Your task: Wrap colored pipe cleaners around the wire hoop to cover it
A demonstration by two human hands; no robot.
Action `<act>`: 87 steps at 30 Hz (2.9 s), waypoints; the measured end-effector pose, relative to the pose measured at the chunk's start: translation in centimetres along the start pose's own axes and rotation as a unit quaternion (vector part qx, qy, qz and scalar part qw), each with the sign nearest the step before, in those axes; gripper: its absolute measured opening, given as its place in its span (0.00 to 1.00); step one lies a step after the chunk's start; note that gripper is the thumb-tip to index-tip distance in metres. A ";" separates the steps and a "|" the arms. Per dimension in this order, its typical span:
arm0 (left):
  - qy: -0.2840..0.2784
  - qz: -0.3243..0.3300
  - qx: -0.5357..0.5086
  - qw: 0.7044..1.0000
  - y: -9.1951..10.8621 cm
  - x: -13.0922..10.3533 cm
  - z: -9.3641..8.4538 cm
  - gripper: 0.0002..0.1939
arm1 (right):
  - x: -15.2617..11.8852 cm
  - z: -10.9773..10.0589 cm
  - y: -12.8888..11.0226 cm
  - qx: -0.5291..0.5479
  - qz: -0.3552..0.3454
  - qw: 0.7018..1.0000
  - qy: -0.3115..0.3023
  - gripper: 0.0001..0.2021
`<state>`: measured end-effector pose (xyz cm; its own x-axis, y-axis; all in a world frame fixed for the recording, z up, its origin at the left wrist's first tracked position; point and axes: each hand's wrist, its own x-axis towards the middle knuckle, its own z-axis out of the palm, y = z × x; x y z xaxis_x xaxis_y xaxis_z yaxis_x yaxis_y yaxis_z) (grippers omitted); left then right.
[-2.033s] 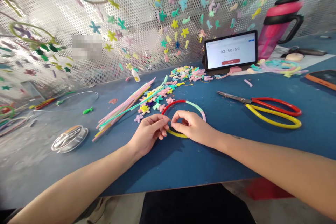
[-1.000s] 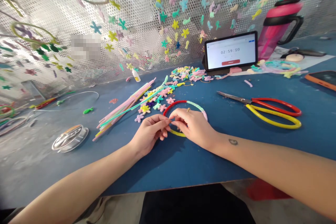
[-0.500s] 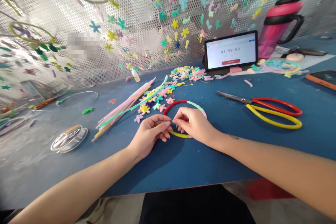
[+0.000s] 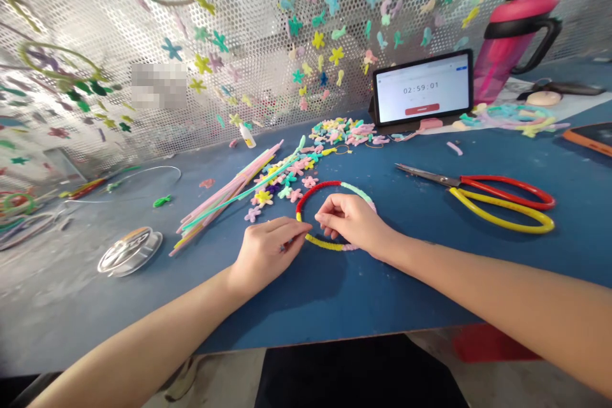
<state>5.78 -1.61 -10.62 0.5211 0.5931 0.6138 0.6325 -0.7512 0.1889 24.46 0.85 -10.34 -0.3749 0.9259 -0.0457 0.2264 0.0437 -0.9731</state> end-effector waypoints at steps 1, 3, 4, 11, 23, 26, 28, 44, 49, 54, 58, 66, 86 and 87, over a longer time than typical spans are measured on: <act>0.000 0.048 0.054 0.997 0.0 0.0 -0.1 0.08 | 0.0 0.0 0.0 0.006 0.003 1.000 0.000 0.07; -0.005 0.128 0.156 0.979 0.3 0.1 -0.3 0.08 | 0.0 -0.1 0.1 0.018 0.010 1.000 0.001 0.07; -0.008 0.158 0.204 0.966 0.5 0.1 -0.3 0.08 | 0.0 -0.2 0.2 0.024 0.012 1.000 0.001 0.07; -0.025 0.222 0.406 0.886 2.4 0.3 0.3 0.06 | -0.2 -0.4 -0.3 0.050 0.044 0.998 -0.002 0.05; -0.086 0.182 0.390 0.898 3.2 0.3 0.6 0.14 | 0.1 -1.2 -0.9 0.031 0.080 0.995 -0.042 0.04; -0.090 0.174 0.384 0.902 3.2 0.3 0.7 0.14 | 0.2 -1.3 -0.8 0.025 0.078 0.995 -0.051 0.05; -0.087 0.172 0.385 0.902 3.2 0.3 0.7 0.14 | 0.3 -1.4 -0.8 0.022 0.077 0.995 -0.059 0.05; -0.094 0.020 0.185 0.978 0.7 0.5 1.4 0.12 | 0.2 -1.6 -1.0 0.015 0.076 0.994 -0.079 0.05; -0.089 -0.008 0.131 0.987 0.7 0.7 1.5 0.11 | 0.2 -1.6 -1.0 0.015 0.076 0.994 -0.080 0.05; -0.078 -0.042 0.074 0.993 0.8 0.9 1.4 0.11 | 0.3 -1.6 -1.0 0.018 0.080 0.993 -0.086 0.05; -0.082 -0.094 0.002 0.992 1.1 1.2 0.9 0.09 | 0.3 -1.5 -0.8 0.028 0.076 0.993 -0.090 0.05; -0.051 -0.113 -0.036 0.992 0.8 0.8 0.3 0.09 | 0.3 -1.6 -0.9 0.034 0.083 0.992 -0.090 0.05; -0.084 -0.120 -0.023 0.989 0.9 0.9 0.7 0.10 | 0.4 -1.6 -0.6 0.018 0.062 0.992 -0.107 0.05; -0.088 -0.128 -0.023 0.988 1.0 1.0 0.6 0.10 | 0.4 -1.5 -0.6 0.016 0.060 0.992 -0.107 0.04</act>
<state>7.26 -1.62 -10.28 0.4421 0.8033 0.3990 0.7316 -0.5803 0.3577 25.56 1.78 -9.41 -0.5294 0.8230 -0.2059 0.2543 -0.0776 -0.9640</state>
